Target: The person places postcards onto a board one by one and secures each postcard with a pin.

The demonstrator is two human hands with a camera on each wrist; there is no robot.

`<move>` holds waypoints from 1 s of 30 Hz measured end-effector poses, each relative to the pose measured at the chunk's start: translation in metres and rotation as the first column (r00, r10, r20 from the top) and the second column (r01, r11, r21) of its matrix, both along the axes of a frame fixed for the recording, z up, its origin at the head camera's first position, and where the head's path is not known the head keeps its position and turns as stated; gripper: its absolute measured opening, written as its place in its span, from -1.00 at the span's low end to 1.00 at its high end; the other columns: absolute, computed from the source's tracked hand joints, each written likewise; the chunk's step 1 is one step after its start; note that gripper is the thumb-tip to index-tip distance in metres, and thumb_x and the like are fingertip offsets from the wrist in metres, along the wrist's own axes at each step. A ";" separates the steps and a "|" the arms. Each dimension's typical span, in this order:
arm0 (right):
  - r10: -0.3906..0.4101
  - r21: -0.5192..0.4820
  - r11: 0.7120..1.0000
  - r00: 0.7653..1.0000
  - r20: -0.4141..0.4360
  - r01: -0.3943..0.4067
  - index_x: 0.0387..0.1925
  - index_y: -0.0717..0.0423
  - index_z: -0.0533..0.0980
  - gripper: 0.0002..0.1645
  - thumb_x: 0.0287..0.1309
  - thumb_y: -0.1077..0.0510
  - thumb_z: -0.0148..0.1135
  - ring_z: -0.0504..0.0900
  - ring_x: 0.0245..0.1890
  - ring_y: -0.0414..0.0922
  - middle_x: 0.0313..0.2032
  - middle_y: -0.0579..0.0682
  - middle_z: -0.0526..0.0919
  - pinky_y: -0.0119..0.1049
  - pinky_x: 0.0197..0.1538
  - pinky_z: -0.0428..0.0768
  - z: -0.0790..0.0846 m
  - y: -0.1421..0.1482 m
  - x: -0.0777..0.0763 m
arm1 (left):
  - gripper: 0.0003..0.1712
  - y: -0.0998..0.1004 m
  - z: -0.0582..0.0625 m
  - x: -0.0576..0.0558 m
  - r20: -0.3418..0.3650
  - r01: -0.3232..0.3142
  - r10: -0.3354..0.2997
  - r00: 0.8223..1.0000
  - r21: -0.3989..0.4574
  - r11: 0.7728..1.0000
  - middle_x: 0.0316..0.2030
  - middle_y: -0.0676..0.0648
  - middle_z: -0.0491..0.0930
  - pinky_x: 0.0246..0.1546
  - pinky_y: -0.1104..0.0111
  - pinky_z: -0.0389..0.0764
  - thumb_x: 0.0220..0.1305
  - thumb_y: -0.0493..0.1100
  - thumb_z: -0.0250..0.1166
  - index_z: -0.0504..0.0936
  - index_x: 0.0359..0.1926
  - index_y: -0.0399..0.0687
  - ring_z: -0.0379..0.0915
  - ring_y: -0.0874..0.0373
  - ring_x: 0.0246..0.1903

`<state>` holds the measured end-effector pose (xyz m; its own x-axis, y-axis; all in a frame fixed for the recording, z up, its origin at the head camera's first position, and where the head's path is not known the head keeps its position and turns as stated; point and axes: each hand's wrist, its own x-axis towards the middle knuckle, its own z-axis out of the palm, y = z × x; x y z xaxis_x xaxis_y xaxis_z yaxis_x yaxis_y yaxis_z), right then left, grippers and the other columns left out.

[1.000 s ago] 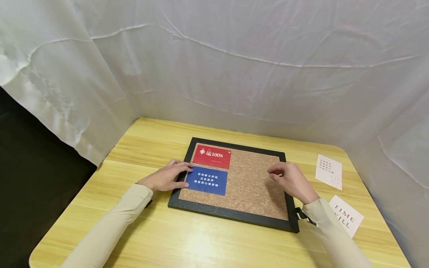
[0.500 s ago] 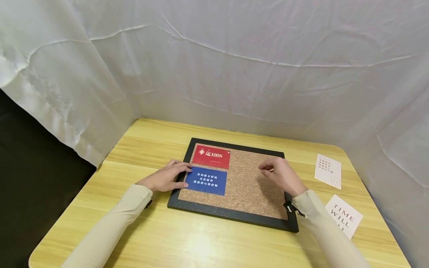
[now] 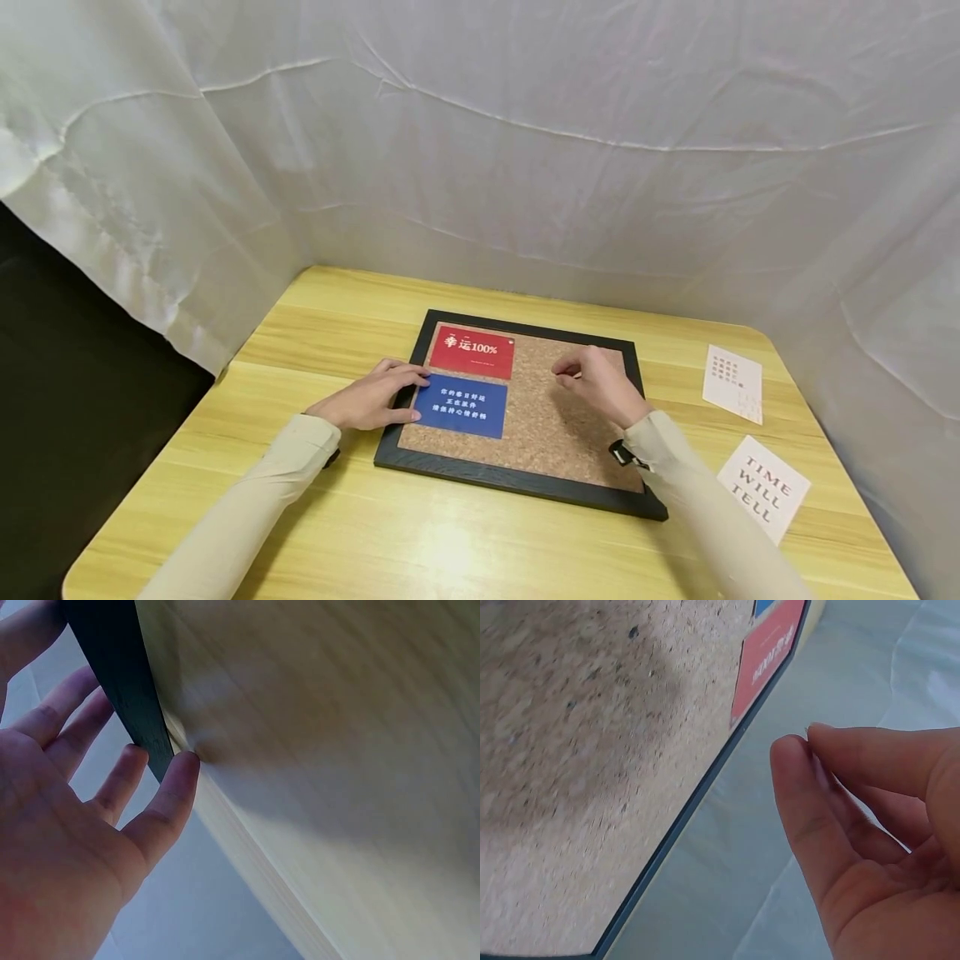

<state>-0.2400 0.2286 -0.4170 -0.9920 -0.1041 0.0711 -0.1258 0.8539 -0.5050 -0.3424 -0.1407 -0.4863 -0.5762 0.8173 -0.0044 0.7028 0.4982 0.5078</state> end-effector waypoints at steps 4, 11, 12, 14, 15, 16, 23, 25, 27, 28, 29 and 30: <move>0.014 0.002 1.000 1.000 0.004 -0.014 -0.13 0.31 0.74 -0.81 0.28 0.41 0.29 0.78 -0.17 0.02 -0.17 0.20 0.81 -0.10 -0.11 0.76 -0.003 -0.007 -0.004 | -0.36 0.000 -0.001 0.000 0.006 -0.004 0.004 1.000 0.002 1.000 0.52 -0.12 0.34 0.39 -0.11 0.40 0.41 0.02 0.37 0.49 0.40 -0.12 0.19 -0.14 0.39; 0.064 0.062 0.996 0.998 -0.010 -0.063 -0.15 0.29 0.76 -0.81 0.28 0.40 0.29 0.80 -0.17 0.02 -0.17 0.18 0.83 -0.07 -0.06 0.76 -0.006 -0.022 -0.012 | -0.36 -0.001 0.000 0.001 0.007 -0.007 0.007 1.000 0.004 1.000 0.52 -0.12 0.34 0.39 -0.11 0.40 0.40 0.02 0.37 0.50 0.39 -0.13 0.18 -0.15 0.40; 0.068 0.058 0.996 0.998 -0.002 -0.068 -0.15 0.29 0.76 -0.81 0.28 0.40 0.29 0.80 -0.16 0.02 -0.17 0.18 0.83 -0.07 -0.05 0.76 -0.007 -0.024 -0.014 | -0.36 -0.001 0.000 0.001 0.008 -0.007 0.007 1.000 0.004 1.000 0.52 -0.12 0.34 0.39 -0.12 0.40 0.40 0.02 0.37 0.50 0.39 -0.13 0.18 -0.14 0.40; 0.086 0.052 0.995 0.996 0.006 -0.086 -0.15 0.31 0.76 -0.80 0.28 0.42 0.27 0.80 -0.16 0.02 -0.16 0.19 0.82 -0.07 -0.03 0.76 -0.009 -0.028 -0.018 | -0.36 -0.001 0.000 0.001 0.009 -0.006 0.006 1.000 0.003 1.000 0.52 -0.12 0.34 0.39 -0.12 0.40 0.40 0.03 0.37 0.50 0.39 -0.12 0.18 -0.14 0.40; 0.092 0.049 0.994 0.996 0.011 -0.093 -0.15 0.32 0.75 -0.80 0.28 0.42 0.26 0.80 -0.15 0.02 -0.16 0.20 0.82 -0.07 -0.02 0.76 -0.009 -0.030 -0.020 | -0.36 -0.001 0.000 0.001 0.010 -0.006 0.006 1.000 0.003 1.000 0.52 -0.12 0.33 0.39 -0.12 0.39 0.40 0.03 0.37 0.49 0.40 -0.12 0.18 -0.15 0.40; 0.098 0.046 0.994 0.995 0.016 -0.099 -0.14 0.32 0.75 -0.79 0.29 0.42 0.25 0.80 -0.15 0.02 -0.16 0.20 0.82 -0.07 -0.02 0.76 -0.010 -0.032 -0.022 | -0.36 -0.001 0.000 0.001 0.010 -0.006 0.006 1.000 0.003 1.000 0.52 -0.12 0.33 0.39 -0.12 0.39 0.41 0.03 0.36 0.49 0.40 -0.12 0.18 -0.15 0.40; 0.120 0.058 0.991 0.992 0.024 -0.121 -0.16 0.29 0.77 -0.75 0.28 0.44 0.21 0.79 -0.17 -0.02 -0.16 0.17 0.83 -0.11 -0.05 0.76 -0.020 -0.046 -0.033 | -0.35 0.000 -0.001 0.000 0.020 -0.007 0.007 1.000 0.001 1.000 0.52 -0.12 0.33 0.39 -0.13 0.40 0.40 0.03 0.37 0.49 0.40 -0.13 0.17 -0.15 0.40; 0.134 0.061 0.989 0.991 0.021 -0.135 -0.19 0.27 0.78 -0.74 0.25 0.45 0.21 0.80 -0.19 -0.03 -0.18 0.15 0.83 -0.13 -0.07 0.76 -0.022 -0.050 -0.034 | -0.35 0.000 0.000 0.000 0.020 -0.008 0.008 1.000 0.002 1.000 0.52 -0.12 0.33 0.39 -0.12 0.40 0.40 0.03 0.37 0.50 0.40 -0.12 0.17 -0.15 0.40; 0.143 0.060 0.988 0.990 0.020 -0.144 -0.22 0.25 0.78 -0.74 0.23 0.46 0.22 0.80 -0.20 -0.05 -0.20 0.13 0.84 -0.15 -0.09 0.76 -0.025 -0.053 -0.036 | -0.36 0.000 0.000 0.000 0.018 -0.007 0.007 1.000 0.004 1.000 0.52 -0.12 0.33 0.39 -0.13 0.40 0.40 0.03 0.37 0.50 0.39 -0.12 0.18 -0.15 0.40; 0.150 0.061 0.987 0.988 0.019 -0.151 -0.24 0.24 0.79 -0.73 0.22 0.48 0.21 0.79 -0.23 -0.06 -0.21 0.12 0.84 -0.17 -0.12 0.75 -0.027 -0.054 -0.037 | -0.36 0.000 0.000 0.000 0.018 -0.006 0.006 1.000 0.004 1.000 0.52 -0.12 0.33 0.39 -0.12 0.40 0.40 0.03 0.37 0.50 0.39 -0.12 0.18 -0.15 0.40; 0.153 0.068 0.986 0.988 0.019 -0.154 -0.26 0.24 0.79 -0.73 0.20 0.48 0.22 0.78 -0.25 -0.08 -0.22 0.12 0.84 -0.19 -0.14 0.74 -0.028 -0.056 -0.037 | -0.36 0.000 0.001 0.001 0.021 -0.006 0.006 1.000 0.006 1.000 0.52 -0.12 0.33 0.39 -0.12 0.40 0.40 0.02 0.37 0.50 0.39 -0.12 0.18 -0.15 0.40; 0.157 0.075 0.985 0.987 0.018 -0.158 -0.27 0.23 0.79 -0.73 0.20 0.49 0.22 0.77 -0.28 -0.10 -0.23 0.11 0.84 -0.21 -0.16 0.73 -0.029 -0.057 -0.038 | -0.36 0.000 0.002 0.001 0.020 -0.005 0.005 1.000 0.007 1.000 0.52 -0.12 0.34 0.39 -0.12 0.40 0.40 0.02 0.37 0.50 0.39 -0.13 0.18 -0.15 0.40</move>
